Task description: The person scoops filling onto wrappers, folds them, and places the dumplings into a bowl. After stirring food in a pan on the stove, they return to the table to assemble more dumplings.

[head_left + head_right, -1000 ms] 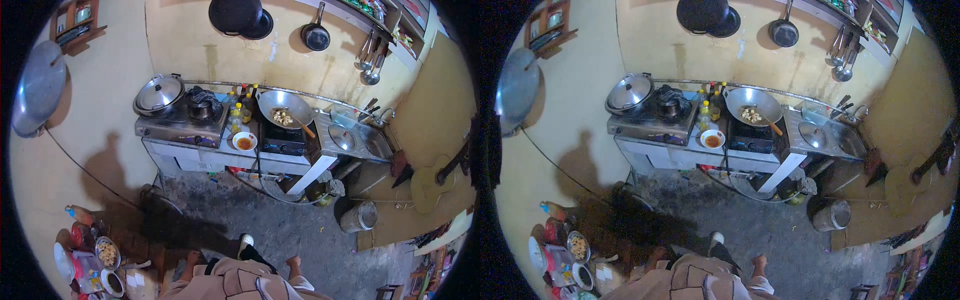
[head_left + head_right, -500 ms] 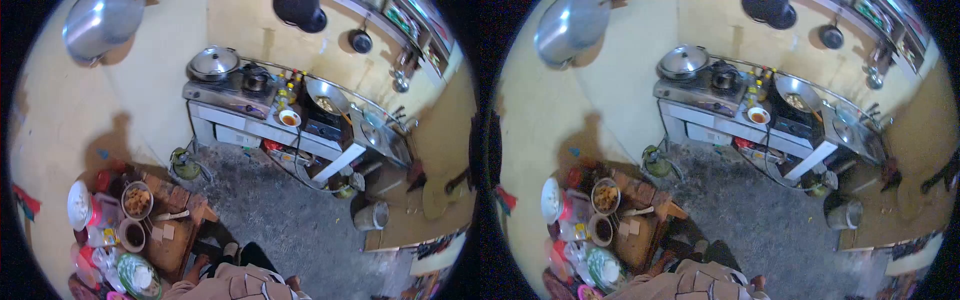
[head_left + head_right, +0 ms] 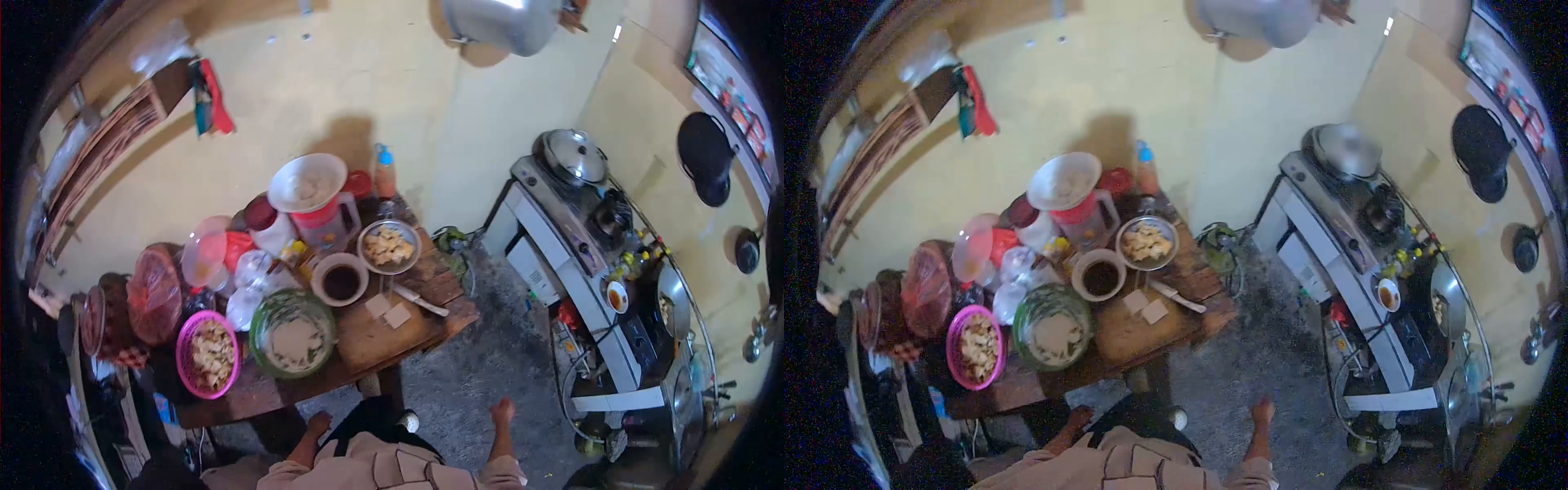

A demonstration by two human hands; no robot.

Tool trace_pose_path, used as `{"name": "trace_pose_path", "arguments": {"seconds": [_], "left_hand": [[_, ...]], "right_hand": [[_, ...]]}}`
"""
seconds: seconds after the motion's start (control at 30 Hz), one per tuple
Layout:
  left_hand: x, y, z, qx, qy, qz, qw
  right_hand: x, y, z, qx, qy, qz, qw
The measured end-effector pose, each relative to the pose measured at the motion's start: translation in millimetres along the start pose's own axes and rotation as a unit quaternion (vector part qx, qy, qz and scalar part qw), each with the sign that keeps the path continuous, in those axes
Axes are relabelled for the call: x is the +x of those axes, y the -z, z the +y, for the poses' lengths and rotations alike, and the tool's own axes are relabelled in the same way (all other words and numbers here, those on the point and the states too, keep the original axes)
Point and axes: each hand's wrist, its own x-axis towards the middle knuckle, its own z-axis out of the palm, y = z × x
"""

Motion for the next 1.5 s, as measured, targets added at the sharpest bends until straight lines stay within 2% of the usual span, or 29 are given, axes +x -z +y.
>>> {"name": "trace_pose_path", "arguments": {"seconds": [0.03,0.07,0.1,0.13,0.2,0.27,0.33,0.37,0.47,0.57,0.67,0.7,0.77,0.8,0.83,0.93,1.03,1.13,1.23,1.33,1.37,1.5], "left_hand": [[-10.8,2.5,-16.4,0.027,-0.021,0.028,0.999],[-22.0,6.1,-29.6,0.054,-0.04,0.057,0.996],[-35.3,4.9,-38.7,0.063,-0.005,0.107,0.992],[-48.8,0.7,-46.6,0.071,0.032,0.155,0.985],[-66.0,7.5,-57.5,0.105,0.074,0.095,0.987],[-77.4,41.2,-38.3,0.134,0.119,0.044,0.983],[-89.8,104.1,29.7,0.14,0.13,0.021,0.981],[-91.1,134.1,59.3,0.136,0.125,0.014,0.983],[-83.2,187.6,74.0,0.007,0.034,0.026,0.999],[-78.5,210.6,85.1,-0.161,0.024,0.054,0.985],[-93.0,239.1,173.5,0.089,-0.036,0.182,0.979],[-88.8,243.9,180.9,0.048,-0.066,0.183,0.98],[-85.5,248.1,186.3,-0.039,-0.123,0.182,0.975],[-82.4,248.7,184.0,-0.027,-0.139,0.206,0.968],[-74.0,249.0,180.0,-0.015,-0.155,0.232,0.96],[-58.5,251.2,183.9,-0.037,-0.178,0.277,0.943],[-49.4,253.9,191.2,-0.057,-0.186,0.292,0.936],[-43.5,254.5,196.0,-0.047,-0.195,0.278,0.939],[-35.3,250.1,200.4,-0.024,-0.216,0.274,0.937],[-29.3,246.2,210.5,-0.022,-0.228,0.249,0.941],[-27.3,244.1,214.6,-0.025,-0.23,0.237,0.944],[-16.4,230.2,223.0,-0.056,-0.217,0.142,0.964]], "right_hand": [[23.1,22.5,-45.6,0.01,0.015,0.072,0.997],[56.0,1.7,-48.3,0.213,0.017,0.081,0.974],[68.1,12.6,-76.4,0.43,0.022,0.05,0.901],[82.4,37.5,-128.5,0.623,0.021,0.011,0.782],[70.2,95.1,-231.4,0.475,0.135,0.075,0.866],[68.7,100.6,-281.2,0.482,0.165,0.057,0.858],[52.8,105.8,-334.6,0.434,0.203,0.031,0.877],[45.6,103.4,-351.0,0.411,0.221,0.022,0.884],[49.5,45.1,-366.5,0.191,0.225,-0.008,0.955],[28.5,24.7,-409.4,0.007,0.295,0.187,0.937],[16.6,34.1,-450.1,0.081,0.228,0.081,0.967],[44.8,-8.6,-430.3,0.045,0.208,0.078,0.974],[50.3,-14.3,-442.0,0.005,0.236,0.149,0.96],[52.4,-13.7,-447.8,-0.018,0.251,0.184,0.95],[56.7,-9.0,-452.0,-0.035,0.247,0.103,0.963],[47.1,19.2,-473.6,-0.105,0.222,0.037,0.969],[68.8,-10.5,-455.4,-0.036,0.22,0.009,0.975],[82.2,-39.6,-442.1,-0.035,0.267,0.091,0.959],[63.1,-28.1,-448.1,-0.015,0.385,0.206,0.899],[32.4,-13.2,-451.2,0.158,0.24,0.009,0.958],[15.0,-0.6,-453.5,0.166,0.242,0.003,0.956],[-36.4,48.8,-449.8,0.128,0.193,-0.173,0.957]]}}
